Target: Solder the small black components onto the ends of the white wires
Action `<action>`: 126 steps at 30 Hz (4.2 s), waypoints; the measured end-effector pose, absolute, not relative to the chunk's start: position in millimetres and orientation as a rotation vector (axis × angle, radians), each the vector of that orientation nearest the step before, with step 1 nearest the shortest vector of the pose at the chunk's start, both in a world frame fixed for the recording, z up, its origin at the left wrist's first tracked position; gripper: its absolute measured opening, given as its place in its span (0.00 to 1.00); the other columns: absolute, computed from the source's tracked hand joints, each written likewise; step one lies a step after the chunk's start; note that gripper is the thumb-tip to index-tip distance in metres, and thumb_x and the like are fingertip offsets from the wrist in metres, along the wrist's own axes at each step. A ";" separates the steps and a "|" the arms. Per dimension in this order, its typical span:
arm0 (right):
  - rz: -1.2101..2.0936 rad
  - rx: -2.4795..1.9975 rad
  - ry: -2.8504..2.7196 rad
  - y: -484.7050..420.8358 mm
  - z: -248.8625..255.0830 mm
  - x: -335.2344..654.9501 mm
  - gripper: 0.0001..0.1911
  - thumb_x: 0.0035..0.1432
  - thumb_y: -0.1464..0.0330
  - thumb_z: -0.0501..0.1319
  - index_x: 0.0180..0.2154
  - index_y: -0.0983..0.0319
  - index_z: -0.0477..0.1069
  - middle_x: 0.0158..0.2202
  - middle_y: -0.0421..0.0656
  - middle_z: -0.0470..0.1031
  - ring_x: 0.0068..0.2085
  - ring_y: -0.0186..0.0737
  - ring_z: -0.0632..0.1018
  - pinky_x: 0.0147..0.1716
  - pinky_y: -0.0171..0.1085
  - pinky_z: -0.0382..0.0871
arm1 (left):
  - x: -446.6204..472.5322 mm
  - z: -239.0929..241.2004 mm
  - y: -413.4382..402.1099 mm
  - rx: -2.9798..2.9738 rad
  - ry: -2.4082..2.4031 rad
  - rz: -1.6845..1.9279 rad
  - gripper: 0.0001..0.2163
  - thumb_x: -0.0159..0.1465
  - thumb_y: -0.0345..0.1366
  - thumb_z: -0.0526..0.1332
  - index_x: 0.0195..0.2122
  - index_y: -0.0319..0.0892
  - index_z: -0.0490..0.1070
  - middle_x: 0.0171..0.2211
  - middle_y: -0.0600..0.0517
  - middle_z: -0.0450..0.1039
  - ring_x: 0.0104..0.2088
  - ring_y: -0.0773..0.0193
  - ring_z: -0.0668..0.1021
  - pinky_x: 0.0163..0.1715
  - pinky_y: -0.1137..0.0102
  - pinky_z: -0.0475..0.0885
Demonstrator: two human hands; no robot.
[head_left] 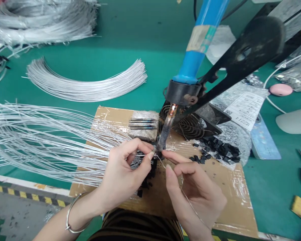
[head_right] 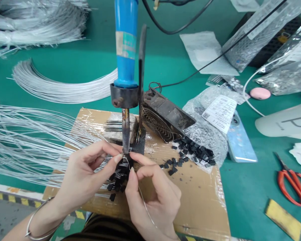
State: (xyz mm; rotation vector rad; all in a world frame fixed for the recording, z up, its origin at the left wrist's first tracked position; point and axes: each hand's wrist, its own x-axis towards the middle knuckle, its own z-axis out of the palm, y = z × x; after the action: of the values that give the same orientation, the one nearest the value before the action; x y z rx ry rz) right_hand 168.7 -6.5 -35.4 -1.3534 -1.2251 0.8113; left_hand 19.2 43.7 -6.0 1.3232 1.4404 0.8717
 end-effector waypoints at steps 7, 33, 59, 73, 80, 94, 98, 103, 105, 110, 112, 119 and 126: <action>0.823 -1.358 -1.207 -7.8 -34.6 169.3 0.11 0.66 0.77 0.66 0.33 0.58 0.72 0.51 0.45 0.87 0.49 0.41 0.88 0.51 0.37 0.80 | 16.4 -7.3 41.7 1.362 1.445 0.870 0.06 0.65 0.33 0.64 0.30 0.44 0.77 0.36 0.47 0.87 0.33 0.55 0.84 0.31 0.62 0.73; 0.726 -1.313 -1.298 -4.5 -40.9 170.7 0.10 0.65 0.78 0.66 0.33 0.58 0.73 0.48 0.46 0.88 0.47 0.41 0.88 0.47 0.35 0.81 | 17.2 -7.9 41.2 1.363 1.433 0.875 0.06 0.65 0.32 0.64 0.30 0.44 0.77 0.36 0.47 0.87 0.36 0.53 0.85 0.33 0.62 0.74; 0.686 -1.254 -1.366 -3.1 -38.9 172.4 0.11 0.63 0.81 0.65 0.34 0.60 0.72 0.50 0.47 0.87 0.47 0.41 0.89 0.46 0.32 0.82 | 16.2 -9.7 40.5 1.383 1.418 0.903 0.06 0.65 0.31 0.64 0.30 0.43 0.78 0.36 0.47 0.87 0.35 0.54 0.85 0.30 0.63 0.72; 0.643 -1.277 -1.373 -4.7 -44.2 170.9 0.11 0.63 0.81 0.67 0.36 0.59 0.75 0.49 0.45 0.87 0.47 0.39 0.89 0.49 0.33 0.82 | 16.5 -9.9 41.1 1.411 1.420 0.895 0.07 0.65 0.31 0.64 0.30 0.44 0.78 0.35 0.48 0.86 0.34 0.54 0.85 0.32 0.63 0.73; 0.632 -1.272 -1.371 -5.0 -45.6 170.1 0.11 0.63 0.81 0.68 0.36 0.59 0.75 0.48 0.45 0.87 0.46 0.39 0.89 0.48 0.34 0.82 | 15.9 -10.9 41.4 1.423 1.420 0.902 0.07 0.65 0.31 0.64 0.30 0.44 0.78 0.34 0.49 0.86 0.33 0.56 0.84 0.31 0.64 0.72; 0.596 -1.274 -1.376 -3.7 -43.1 169.5 0.10 0.62 0.80 0.68 0.36 0.59 0.76 0.47 0.47 0.88 0.43 0.43 0.90 0.43 0.37 0.85 | 15.6 -7.4 42.1 1.437 1.400 0.883 0.07 0.66 0.30 0.63 0.30 0.44 0.78 0.34 0.50 0.86 0.32 0.58 0.82 0.29 0.64 0.69; 0.627 -1.274 -1.383 -4.3 -43.2 171.0 0.11 0.62 0.81 0.67 0.35 0.59 0.75 0.48 0.47 0.88 0.45 0.42 0.90 0.45 0.35 0.84 | 15.8 -6.4 43.5 1.457 1.409 0.877 0.07 0.66 0.30 0.63 0.30 0.44 0.78 0.33 0.50 0.85 0.28 0.61 0.79 0.28 0.64 0.66; 0.617 -1.283 -1.379 -2.8 -44.8 171.4 0.10 0.63 0.80 0.67 0.35 0.59 0.75 0.46 0.47 0.88 0.43 0.44 0.90 0.43 0.37 0.85 | 16.5 -8.8 45.0 1.460 1.409 0.863 0.08 0.66 0.30 0.63 0.30 0.43 0.78 0.33 0.50 0.86 0.27 0.62 0.78 0.27 0.65 0.66; 0.610 -1.293 -1.381 -2.4 -45.0 170.9 0.10 0.62 0.79 0.68 0.35 0.59 0.75 0.45 0.47 0.89 0.42 0.45 0.90 0.42 0.37 0.86 | 16.3 -9.2 44.4 1.444 1.403 0.862 0.08 0.66 0.30 0.63 0.30 0.43 0.78 0.33 0.50 0.85 0.29 0.61 0.79 0.27 0.65 0.66; 0.592 -1.294 -1.381 -2.3 -43.5 170.2 0.10 0.62 0.79 0.68 0.34 0.58 0.75 0.45 0.47 0.89 0.41 0.44 0.90 0.40 0.36 0.86 | 15.5 -6.3 43.4 1.429 1.391 0.874 0.07 0.65 0.30 0.63 0.30 0.43 0.77 0.32 0.50 0.85 0.31 0.59 0.82 0.28 0.64 0.68; 0.594 -1.284 -1.379 -2.2 -43.1 169.9 0.10 0.62 0.79 0.68 0.34 0.58 0.76 0.45 0.46 0.89 0.42 0.43 0.90 0.41 0.36 0.86 | 15.7 -5.5 43.6 1.436 1.386 0.879 0.07 0.65 0.30 0.63 0.30 0.43 0.77 0.33 0.50 0.85 0.31 0.59 0.82 0.28 0.65 0.68; 0.599 -1.271 -1.368 -1.8 -43.3 168.4 0.10 0.62 0.80 0.68 0.35 0.59 0.76 0.44 0.46 0.88 0.42 0.44 0.90 0.41 0.36 0.86 | 16.0 -7.2 44.1 1.440 1.391 0.887 0.07 0.66 0.30 0.63 0.30 0.43 0.78 0.33 0.50 0.85 0.31 0.59 0.82 0.28 0.65 0.68; 0.628 -1.271 -1.367 -3.8 -44.5 171.4 0.11 0.61 0.82 0.68 0.35 0.59 0.76 0.46 0.46 0.88 0.44 0.42 0.90 0.45 0.35 0.84 | 16.6 -7.1 45.2 1.443 1.396 0.879 0.07 0.65 0.30 0.63 0.30 0.43 0.77 0.33 0.50 0.85 0.29 0.61 0.80 0.26 0.66 0.67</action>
State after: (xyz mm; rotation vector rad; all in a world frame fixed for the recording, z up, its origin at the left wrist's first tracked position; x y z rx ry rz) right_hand 171.4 -3.8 -44.5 -1.2708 -1.3667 0.6283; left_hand 16.6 45.2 -7.1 1.4426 1.3965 0.8788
